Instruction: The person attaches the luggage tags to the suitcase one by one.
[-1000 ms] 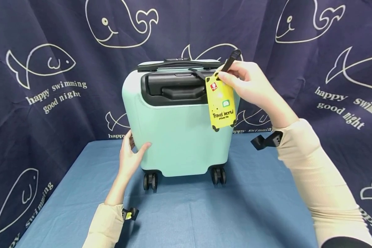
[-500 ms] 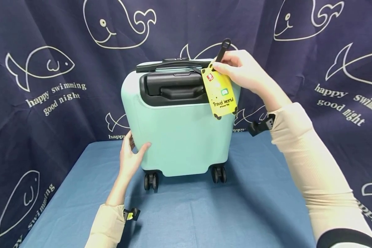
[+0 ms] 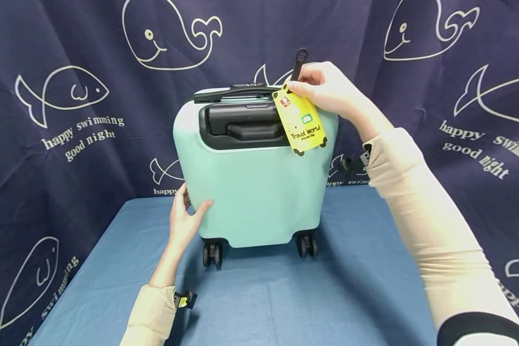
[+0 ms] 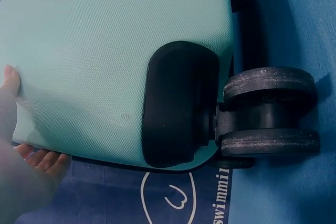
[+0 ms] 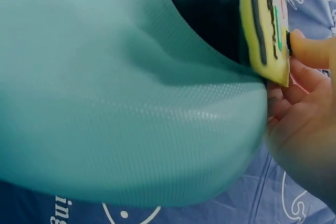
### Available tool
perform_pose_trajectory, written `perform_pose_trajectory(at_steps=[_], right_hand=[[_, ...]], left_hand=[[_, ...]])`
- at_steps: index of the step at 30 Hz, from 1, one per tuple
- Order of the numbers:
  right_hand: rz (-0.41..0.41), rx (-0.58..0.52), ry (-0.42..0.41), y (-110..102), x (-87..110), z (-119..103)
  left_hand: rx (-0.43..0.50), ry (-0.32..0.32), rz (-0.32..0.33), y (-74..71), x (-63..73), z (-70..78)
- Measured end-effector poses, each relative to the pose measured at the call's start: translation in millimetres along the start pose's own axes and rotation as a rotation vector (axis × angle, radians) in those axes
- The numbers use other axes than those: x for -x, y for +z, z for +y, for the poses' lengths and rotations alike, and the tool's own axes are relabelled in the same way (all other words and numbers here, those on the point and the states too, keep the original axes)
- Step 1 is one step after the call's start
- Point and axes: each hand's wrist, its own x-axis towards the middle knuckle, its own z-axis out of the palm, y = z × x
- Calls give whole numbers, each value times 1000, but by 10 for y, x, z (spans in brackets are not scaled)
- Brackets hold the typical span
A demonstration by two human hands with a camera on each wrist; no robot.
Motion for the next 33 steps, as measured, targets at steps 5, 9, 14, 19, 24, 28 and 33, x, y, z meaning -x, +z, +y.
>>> perform_pose_trajectory(at_steps=[5, 9, 14, 19, 24, 28, 33], right_hand=[[-64, -47, 67, 7, -57, 11], [-85, -66, 98, 3, -81, 39], [-77, -98, 67, 16, -110, 32], [-64, -125, 27, 31, -134, 7], [-80, -168, 40, 45, -158, -10], [-72, -181, 65, 66, -187, -21], [-50, -87, 81, 87, -226, -31]], left_hand=[[-4, -3, -4, 0, 7, 19], [-6, -6, -9, 2, 10, 17], [1, -3, -4, -5, 8, 2], [10, -5, -2, -7, 0, -26], [1, -5, 0, -14, 13, -15], [-1, -10, -5, -17, 16, 0], [2, -13, -9, -23, 18, 29]])
